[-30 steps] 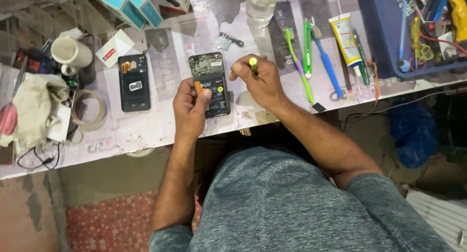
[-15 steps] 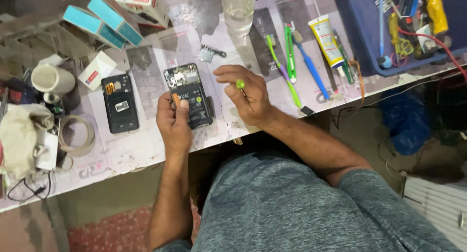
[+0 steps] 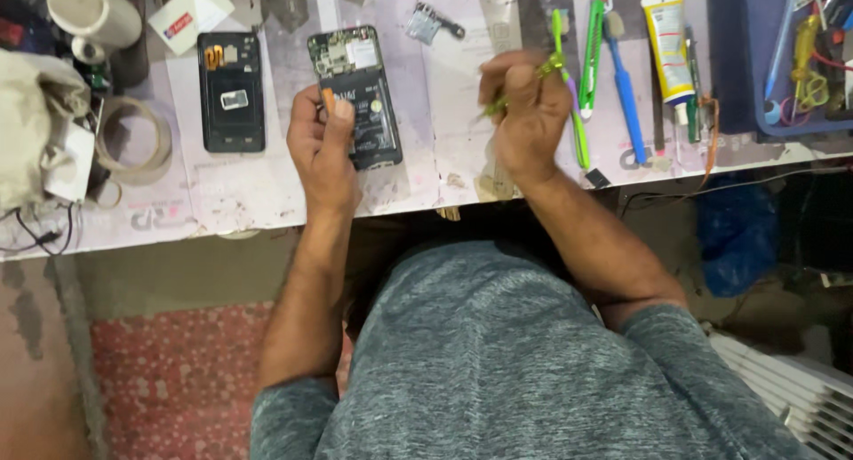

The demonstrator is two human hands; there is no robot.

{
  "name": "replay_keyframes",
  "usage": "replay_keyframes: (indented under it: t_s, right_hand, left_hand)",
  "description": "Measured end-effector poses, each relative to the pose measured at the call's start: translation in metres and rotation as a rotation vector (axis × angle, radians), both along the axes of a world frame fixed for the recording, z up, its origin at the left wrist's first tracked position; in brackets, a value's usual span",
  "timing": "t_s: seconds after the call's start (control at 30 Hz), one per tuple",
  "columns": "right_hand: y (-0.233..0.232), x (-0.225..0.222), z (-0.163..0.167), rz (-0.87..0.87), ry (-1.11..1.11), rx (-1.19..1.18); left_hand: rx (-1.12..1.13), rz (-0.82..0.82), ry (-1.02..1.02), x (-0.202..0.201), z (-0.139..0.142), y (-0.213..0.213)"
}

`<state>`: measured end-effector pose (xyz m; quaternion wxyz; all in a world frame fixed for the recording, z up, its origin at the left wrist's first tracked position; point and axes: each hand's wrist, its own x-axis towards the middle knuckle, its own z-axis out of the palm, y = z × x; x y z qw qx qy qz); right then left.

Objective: The person uses a green-handled screwdriver to remove screws from a disassembled smartphone on a cluttered workbench. They then use their fingers to detach a small internal component and place it on the table. The person continues to manipulate the phone's internal parts and briefly opens a drawer to retrieve a black case.

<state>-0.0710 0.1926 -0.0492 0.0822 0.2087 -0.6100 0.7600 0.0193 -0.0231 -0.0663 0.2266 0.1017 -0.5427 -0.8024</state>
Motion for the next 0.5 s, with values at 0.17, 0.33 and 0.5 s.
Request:
replay_keyframes:
  t_s: [0.17,0.33,0.5]
  right_hand:
    - [0.051,-0.028,0.007,-0.1,0.174,-0.152]
    - [0.159,-0.065,0.024,-0.307,0.373,-0.286]
    - [0.151,-0.072,0.041,-0.817,0.544,0.049]
  left_hand:
    - [-0.068,-0.021,0.029,-0.002,0.009,0.003]
    - [-0.127,-0.047,-0.043,-0.002,0.015,0.006]
    - [-0.194,-0.022,-0.112,0.001,0.015,0.005]
